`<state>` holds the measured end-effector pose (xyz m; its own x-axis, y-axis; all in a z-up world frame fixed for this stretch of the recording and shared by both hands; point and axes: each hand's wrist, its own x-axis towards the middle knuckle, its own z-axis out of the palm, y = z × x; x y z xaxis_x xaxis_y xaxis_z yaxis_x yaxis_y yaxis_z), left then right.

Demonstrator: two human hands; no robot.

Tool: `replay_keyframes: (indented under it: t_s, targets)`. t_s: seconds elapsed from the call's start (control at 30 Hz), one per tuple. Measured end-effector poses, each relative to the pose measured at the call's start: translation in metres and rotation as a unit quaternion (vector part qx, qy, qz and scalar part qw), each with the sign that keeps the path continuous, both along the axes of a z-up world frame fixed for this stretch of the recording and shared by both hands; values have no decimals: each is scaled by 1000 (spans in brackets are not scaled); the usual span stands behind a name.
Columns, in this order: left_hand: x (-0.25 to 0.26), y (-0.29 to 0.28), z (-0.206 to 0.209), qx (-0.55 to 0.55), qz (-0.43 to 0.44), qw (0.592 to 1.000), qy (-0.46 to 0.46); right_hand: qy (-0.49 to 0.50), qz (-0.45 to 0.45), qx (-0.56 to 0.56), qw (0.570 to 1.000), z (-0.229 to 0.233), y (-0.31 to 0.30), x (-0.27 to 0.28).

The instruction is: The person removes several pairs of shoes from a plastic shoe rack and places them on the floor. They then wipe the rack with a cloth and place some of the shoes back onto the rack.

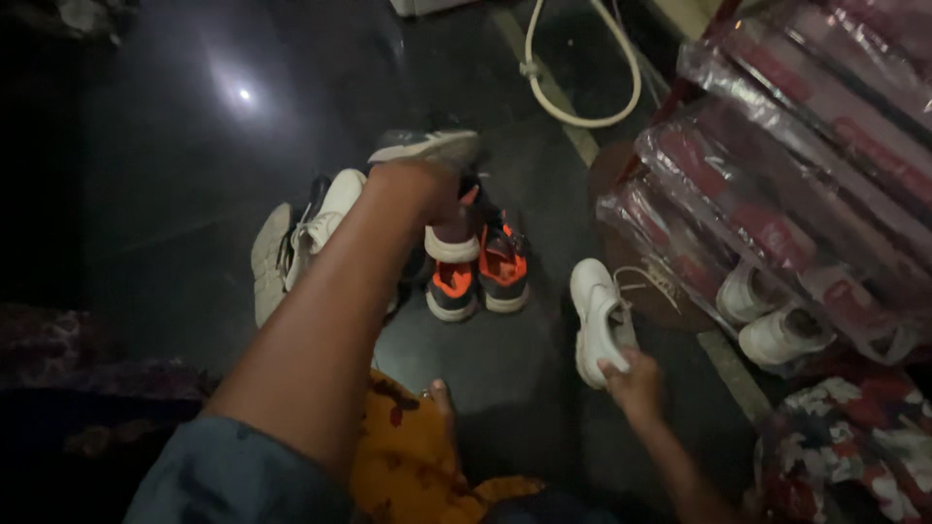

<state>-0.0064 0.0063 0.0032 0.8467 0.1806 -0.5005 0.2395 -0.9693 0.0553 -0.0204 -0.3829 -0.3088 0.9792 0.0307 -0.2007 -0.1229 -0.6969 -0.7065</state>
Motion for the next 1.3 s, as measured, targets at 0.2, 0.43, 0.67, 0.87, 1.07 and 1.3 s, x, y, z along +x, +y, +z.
replay_keyframes:
  t_s: [0.2,0.43,0.67,0.87,1.07,1.3]
  targets:
    - [-9,12,-4,10,-4,1000,-18,-72,-19,254,964,83,86,13]
    - [-15,24,-5,-5,56,995,-77,-278,197,250,906,179,208,-6]
    - [-25,34,-3,31,89,995,-41,-197,317,258,891,192,276,-12]
    - [-18,46,-16,10,37,999,-9,-429,282,163,843,121,196,15]
    - [-13,40,-19,11,2,1000,14,-359,141,-138,912,64,-10,72]
    - [8,23,-32,56,-48,996,59,-191,72,-322,924,48,-142,139]
